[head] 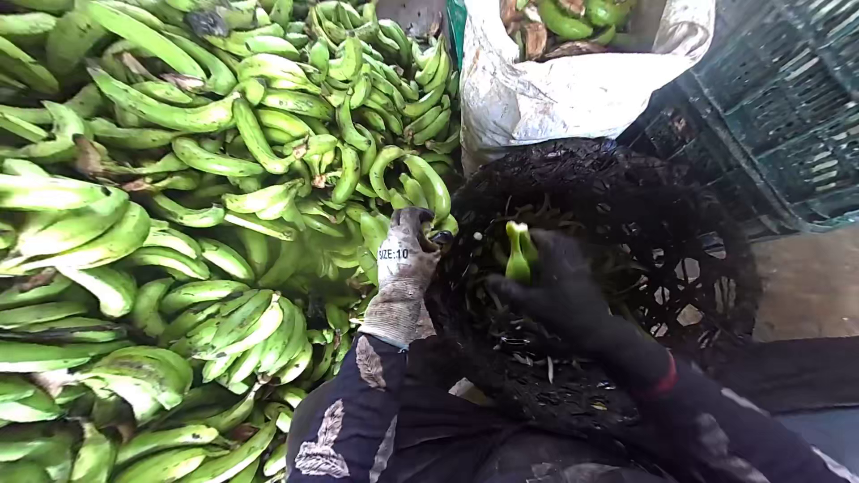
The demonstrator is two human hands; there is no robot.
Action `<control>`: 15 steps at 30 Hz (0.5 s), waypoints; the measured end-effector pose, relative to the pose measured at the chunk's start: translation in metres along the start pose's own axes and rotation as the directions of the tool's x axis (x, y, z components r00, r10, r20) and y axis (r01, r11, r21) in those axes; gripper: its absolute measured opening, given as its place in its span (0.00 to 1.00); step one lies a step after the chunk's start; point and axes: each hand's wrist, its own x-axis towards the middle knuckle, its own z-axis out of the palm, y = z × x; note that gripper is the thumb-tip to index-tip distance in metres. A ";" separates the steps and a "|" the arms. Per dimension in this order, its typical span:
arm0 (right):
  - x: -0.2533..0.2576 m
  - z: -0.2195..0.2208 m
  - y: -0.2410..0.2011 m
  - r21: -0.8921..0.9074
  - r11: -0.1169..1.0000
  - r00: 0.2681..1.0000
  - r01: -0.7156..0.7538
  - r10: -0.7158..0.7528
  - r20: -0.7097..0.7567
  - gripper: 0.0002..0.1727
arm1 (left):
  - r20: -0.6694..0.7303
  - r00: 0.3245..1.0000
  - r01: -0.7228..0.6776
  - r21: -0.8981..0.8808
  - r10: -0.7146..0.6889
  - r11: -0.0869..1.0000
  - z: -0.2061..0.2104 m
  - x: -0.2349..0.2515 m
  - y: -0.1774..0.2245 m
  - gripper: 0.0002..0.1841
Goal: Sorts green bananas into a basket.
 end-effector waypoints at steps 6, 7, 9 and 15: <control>0.075 0.064 0.012 -0.461 0.825 0.930 0.327 -0.367 0.001 0.69 | 0.042 0.996 -0.076 -0.078 0.080 0.994 0.009 0.008 -0.020 0.35; 0.086 0.078 0.011 -0.488 0.772 0.881 0.407 -0.473 -0.013 0.60 | 0.061 0.988 -0.135 -0.113 0.143 0.984 0.009 0.007 -0.027 0.38; 0.108 0.092 0.011 -0.544 0.623 0.745 0.562 -0.667 0.005 0.42 | 0.129 0.969 -0.185 -0.185 0.210 0.965 -0.002 0.001 -0.031 0.41; 0.137 0.087 0.015 -0.558 0.292 0.443 0.777 -0.883 0.154 0.23 | -0.110 0.960 0.139 -0.613 -0.258 0.778 -0.044 0.009 -0.050 0.27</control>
